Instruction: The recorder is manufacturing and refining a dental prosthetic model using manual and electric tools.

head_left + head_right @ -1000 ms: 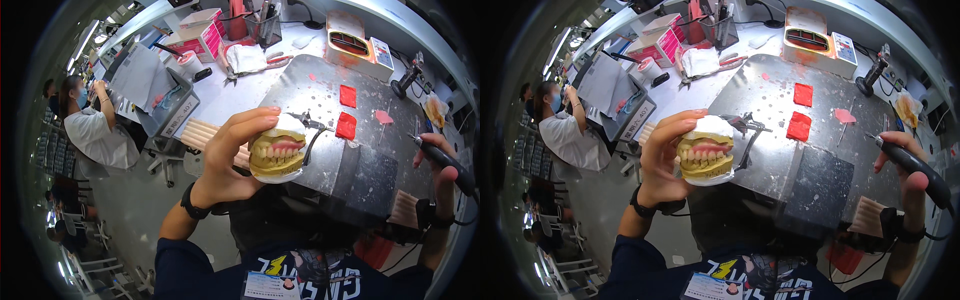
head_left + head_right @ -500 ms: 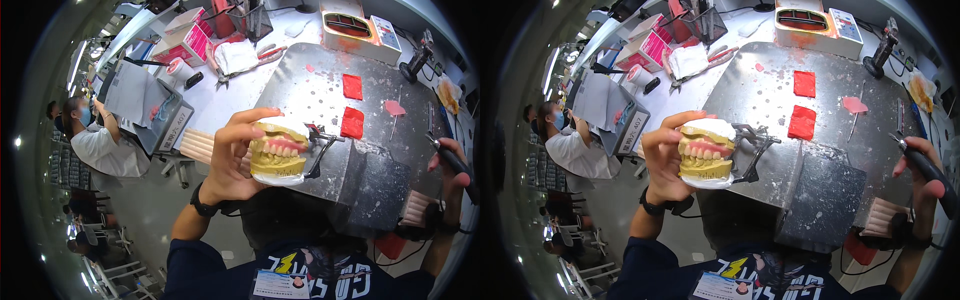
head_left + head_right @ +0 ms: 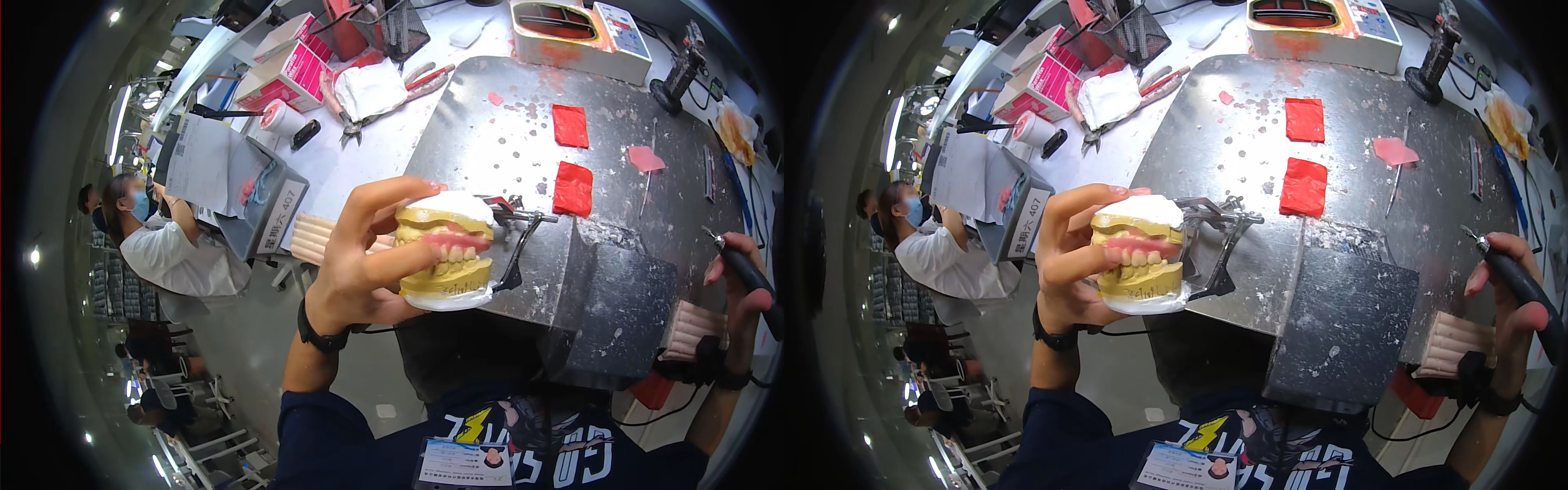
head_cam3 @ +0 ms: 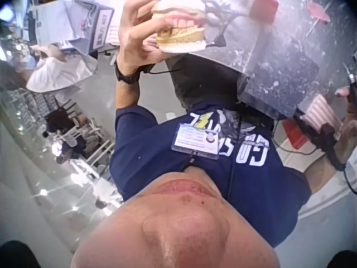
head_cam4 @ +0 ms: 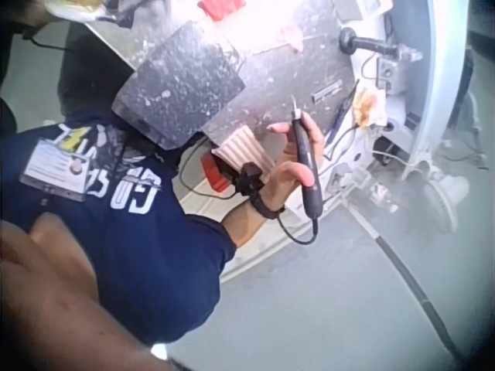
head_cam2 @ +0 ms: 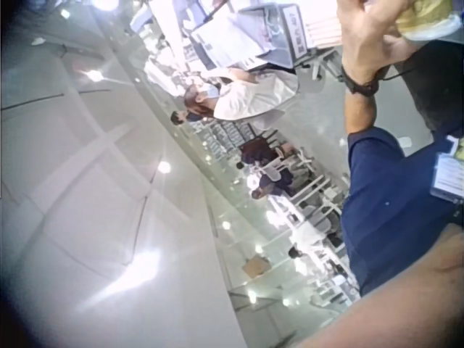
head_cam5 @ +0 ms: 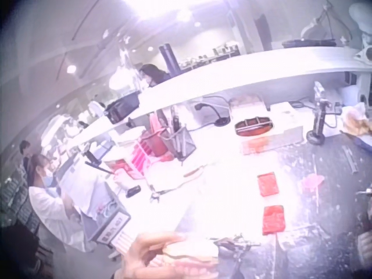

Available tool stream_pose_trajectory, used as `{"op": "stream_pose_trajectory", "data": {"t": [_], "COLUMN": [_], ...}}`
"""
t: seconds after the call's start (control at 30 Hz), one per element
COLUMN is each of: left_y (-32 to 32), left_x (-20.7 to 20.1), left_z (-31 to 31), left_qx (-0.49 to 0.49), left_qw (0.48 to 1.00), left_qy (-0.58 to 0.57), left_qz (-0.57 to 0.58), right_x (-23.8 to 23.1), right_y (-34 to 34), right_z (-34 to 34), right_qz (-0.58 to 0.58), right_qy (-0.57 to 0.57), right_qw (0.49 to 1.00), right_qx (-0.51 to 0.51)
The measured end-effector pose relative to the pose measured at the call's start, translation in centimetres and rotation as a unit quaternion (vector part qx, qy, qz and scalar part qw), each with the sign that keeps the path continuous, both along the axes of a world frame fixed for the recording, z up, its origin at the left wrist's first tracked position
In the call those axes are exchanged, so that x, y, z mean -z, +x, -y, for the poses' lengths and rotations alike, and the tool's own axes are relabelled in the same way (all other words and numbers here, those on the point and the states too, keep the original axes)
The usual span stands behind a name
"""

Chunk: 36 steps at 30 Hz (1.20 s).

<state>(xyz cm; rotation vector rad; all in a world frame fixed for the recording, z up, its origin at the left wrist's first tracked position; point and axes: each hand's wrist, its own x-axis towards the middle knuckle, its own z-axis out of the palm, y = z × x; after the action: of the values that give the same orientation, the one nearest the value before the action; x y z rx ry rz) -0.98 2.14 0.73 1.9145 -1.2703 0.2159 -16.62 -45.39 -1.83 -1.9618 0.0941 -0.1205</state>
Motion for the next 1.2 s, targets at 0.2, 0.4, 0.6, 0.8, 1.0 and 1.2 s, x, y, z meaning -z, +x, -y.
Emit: {"op": "stream_pose_trajectory", "data": {"t": [0.2,0.4,0.6,0.8,1.0,1.2], "left_y": [-0.1,-0.2,-0.3,-1.1,-2.0,-1.2], "left_x": [1.0,1.2,0.7,0.2,0.5,1.9], "left_z": [0.8,1.1,1.2,1.8,0.5,1.9], "left_qx": [-0.017,-0.010,-0.013,-0.040,-0.101,-0.110], "left_qw": [0.998,0.997,0.998,0.992,0.987,0.993], "left_qy": [-0.053,-0.064,-0.038,0.020,0.028,-0.046], "left_qz": [0.042,0.039,0.043,0.120,0.120,0.021], "right_x": [-0.5,-0.4,0.1,0.8,0.7,-0.4], "right_y": [-0.7,-1.5,-2.4,-3.2,-7.4,-14.0], "right_z": [-1.2,-0.8,-0.2,-0.8,1.7,8.1], "right_qz": [-0.012,-0.014,-0.017,0.073,0.150,0.075], "right_qy": [0.011,0.016,0.023,0.130,0.301,0.400], "right_qw": [1.000,1.000,0.999,0.988,0.920,0.902], "right_qx": [0.019,0.018,0.039,0.036,0.203,0.145]}}
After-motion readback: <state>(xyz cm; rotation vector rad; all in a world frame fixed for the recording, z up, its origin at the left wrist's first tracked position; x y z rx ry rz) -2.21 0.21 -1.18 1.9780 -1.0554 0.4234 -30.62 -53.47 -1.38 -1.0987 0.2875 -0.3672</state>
